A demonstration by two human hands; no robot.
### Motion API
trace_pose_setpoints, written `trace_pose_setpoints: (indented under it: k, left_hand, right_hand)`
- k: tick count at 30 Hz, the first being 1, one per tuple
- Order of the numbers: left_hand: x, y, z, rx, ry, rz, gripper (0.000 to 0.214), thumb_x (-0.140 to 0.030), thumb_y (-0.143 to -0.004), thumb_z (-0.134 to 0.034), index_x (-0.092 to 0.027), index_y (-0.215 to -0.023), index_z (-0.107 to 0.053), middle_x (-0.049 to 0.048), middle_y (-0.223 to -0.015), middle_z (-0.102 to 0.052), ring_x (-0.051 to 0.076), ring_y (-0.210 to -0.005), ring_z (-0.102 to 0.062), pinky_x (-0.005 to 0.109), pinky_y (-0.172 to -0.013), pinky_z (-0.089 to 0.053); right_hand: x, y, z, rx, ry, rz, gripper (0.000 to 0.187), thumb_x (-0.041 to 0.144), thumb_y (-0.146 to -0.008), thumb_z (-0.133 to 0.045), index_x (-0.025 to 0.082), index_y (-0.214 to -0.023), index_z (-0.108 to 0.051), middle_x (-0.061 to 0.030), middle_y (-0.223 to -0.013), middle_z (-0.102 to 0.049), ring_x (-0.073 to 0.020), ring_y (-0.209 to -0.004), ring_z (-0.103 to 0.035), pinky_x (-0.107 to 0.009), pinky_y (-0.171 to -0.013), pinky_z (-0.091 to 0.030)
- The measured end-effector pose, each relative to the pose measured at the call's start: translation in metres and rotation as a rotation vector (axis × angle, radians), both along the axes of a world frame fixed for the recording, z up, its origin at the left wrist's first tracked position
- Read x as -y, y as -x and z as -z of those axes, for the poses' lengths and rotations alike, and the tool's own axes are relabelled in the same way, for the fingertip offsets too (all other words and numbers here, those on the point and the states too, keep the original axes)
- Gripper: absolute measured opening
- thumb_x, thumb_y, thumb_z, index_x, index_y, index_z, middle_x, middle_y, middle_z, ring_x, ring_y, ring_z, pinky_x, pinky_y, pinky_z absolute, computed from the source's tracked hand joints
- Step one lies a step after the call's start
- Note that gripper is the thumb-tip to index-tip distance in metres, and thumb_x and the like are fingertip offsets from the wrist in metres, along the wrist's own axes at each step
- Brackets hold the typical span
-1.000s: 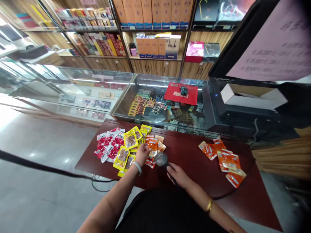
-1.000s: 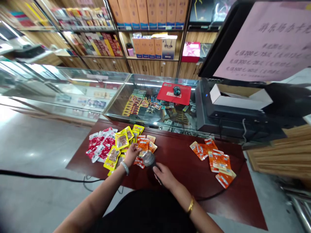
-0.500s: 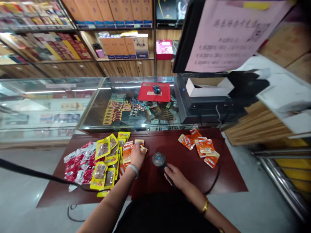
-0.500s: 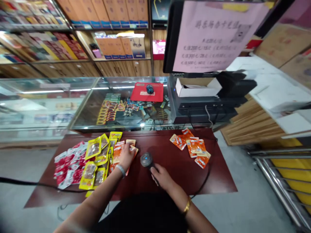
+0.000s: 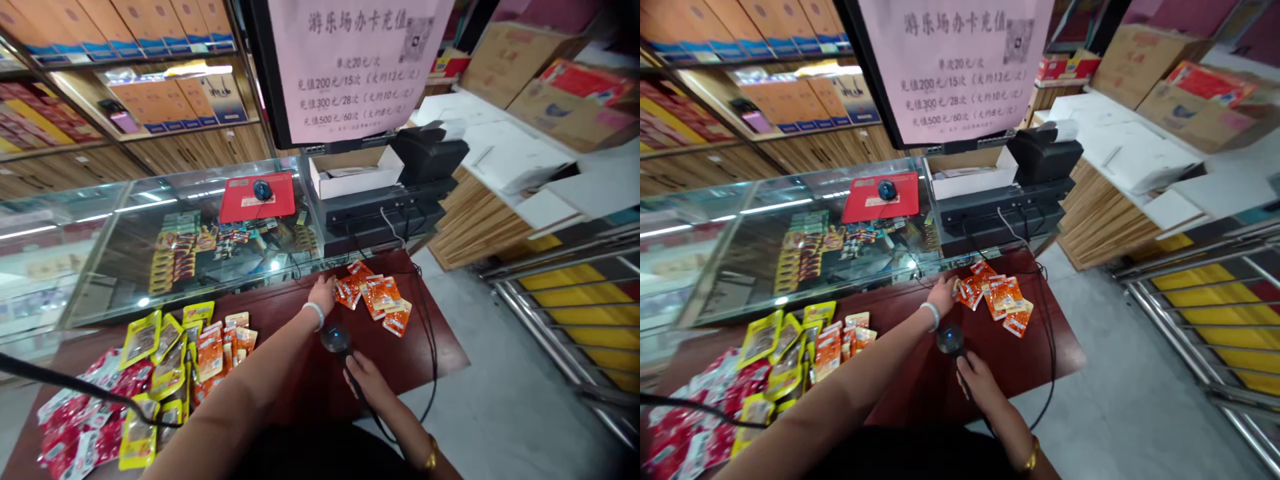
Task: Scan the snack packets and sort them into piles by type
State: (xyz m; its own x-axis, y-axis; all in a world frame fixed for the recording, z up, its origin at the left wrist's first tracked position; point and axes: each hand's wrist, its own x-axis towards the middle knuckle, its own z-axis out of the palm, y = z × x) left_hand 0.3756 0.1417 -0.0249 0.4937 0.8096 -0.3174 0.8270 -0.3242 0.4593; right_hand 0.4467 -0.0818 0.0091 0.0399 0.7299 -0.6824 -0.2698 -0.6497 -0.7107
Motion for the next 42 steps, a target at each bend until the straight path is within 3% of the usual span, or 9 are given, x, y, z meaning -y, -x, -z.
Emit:
trace_pose_setpoints:
  k: [5,8,12,19,25,34,36,39,42]
  left_hand:
    - [-0.018,-0.012,0.010,-0.142,0.026,0.066,0.067,-0.027,-0.067,-0.080,-0.017,-0.128,-0.053,0.0186,-0.130,-0.049,0.027,-0.110,-0.060,0.035,-0.093,-0.046]
    - [-0.019,0.000,0.017,-0.134,0.057,0.080,0.051,-0.027,-0.068,-0.078,-0.014,-0.114,-0.059,0.0171,-0.118,-0.059,0.025,-0.102,-0.063,0.032,-0.088,-0.047]
    - [-0.007,0.034,0.031,-0.034,0.179,-0.043,0.011,-0.020,-0.076,-0.065,-0.017,-0.087,-0.065,0.0066,-0.086,-0.068,0.017,-0.080,-0.063,0.027,-0.074,-0.046]
    - [0.031,0.126,0.044,0.279,0.268,-0.433,0.003,-0.017,-0.077,-0.060,-0.018,-0.078,-0.057,-0.0031,-0.067,-0.060,0.009,-0.061,-0.053,0.020,-0.061,-0.039]
    - [0.061,0.195,0.030,0.473,0.166,-0.619,0.006,-0.013,-0.071,-0.056,-0.018,-0.072,-0.052,-0.0036,-0.064,-0.055,0.010,-0.061,-0.049,0.020,-0.059,-0.036]
    - [0.101,0.286,0.005,0.524,0.106,-0.874,0.015,-0.031,-0.073,-0.060,-0.019,-0.073,-0.051,-0.0057,-0.061,-0.050,0.010,-0.057,-0.047,0.021,-0.059,-0.039]
    - [0.106,0.310,-0.004,0.447,0.061,-0.946,0.016,-0.032,-0.074,-0.060,-0.019,-0.074,-0.052,-0.0042,-0.063,-0.053,0.011,-0.061,-0.051,0.023,-0.062,-0.042]
    - [0.111,0.337,-0.020,0.172,-0.052,-0.969,0.018,-0.035,-0.077,-0.061,-0.019,-0.085,-0.058,0.0019,-0.079,-0.061,0.018,-0.077,-0.060,0.031,-0.074,-0.047]
    - [0.109,0.336,-0.032,-0.100,-0.276,-0.916,0.032,-0.037,-0.078,-0.062,-0.018,-0.103,-0.058,0.0106,-0.104,-0.060,0.028,-0.104,-0.058,0.040,-0.091,-0.046]
  right_hand:
    - [0.005,-0.011,0.003,-0.019,0.000,0.032,0.064,0.083,-0.065,-0.057,0.021,-0.080,-0.047,0.0092,-0.051,-0.046,-0.0052,-0.036,-0.034,-0.019,-0.035,-0.026]
    - [0.007,-0.013,0.008,-0.037,-0.004,0.025,0.066,0.082,-0.066,-0.057,0.021,-0.089,-0.051,0.0094,-0.051,-0.046,-0.0057,-0.036,-0.033,-0.019,-0.035,-0.025]
    - [0.008,-0.010,0.012,-0.044,-0.013,-0.017,0.066,0.081,-0.067,-0.057,0.020,-0.090,-0.051,0.0089,-0.051,-0.048,-0.0056,-0.036,-0.034,-0.019,-0.035,-0.025]
    - [-0.005,0.018,0.003,-0.033,-0.043,-0.162,0.064,0.080,-0.070,-0.056,0.020,-0.092,-0.052,0.0084,-0.053,-0.049,-0.0064,-0.037,-0.037,-0.019,-0.037,-0.027]
    - [-0.022,0.057,-0.007,-0.055,-0.134,-0.323,0.057,0.077,-0.075,-0.053,0.020,-0.084,-0.050,0.0092,-0.052,-0.045,-0.0063,-0.037,-0.036,-0.020,-0.037,-0.028]
    - [-0.044,0.119,-0.003,-0.094,-0.225,-0.543,0.059,0.075,-0.078,-0.052,0.019,-0.096,-0.053,0.0080,-0.053,-0.048,-0.0073,-0.038,-0.038,-0.020,-0.036,-0.028]
    - [-0.051,0.131,-0.006,-0.092,-0.248,-0.557,0.058,0.073,-0.079,-0.053,0.019,-0.098,-0.054,0.0078,-0.054,-0.049,-0.0074,-0.039,-0.038,-0.020,-0.037,-0.029]
    - [-0.059,0.139,-0.012,-0.081,-0.275,-0.555,0.055,0.073,-0.079,-0.054,0.020,-0.094,-0.054,0.0078,-0.054,-0.049,-0.0073,-0.039,-0.039,-0.020,-0.037,-0.030]
    - [-0.060,0.130,-0.017,-0.075,-0.281,-0.523,0.053,0.072,-0.079,-0.053,0.020,-0.088,-0.051,0.0079,-0.054,-0.049,-0.0071,-0.038,-0.039,-0.020,-0.036,-0.030]
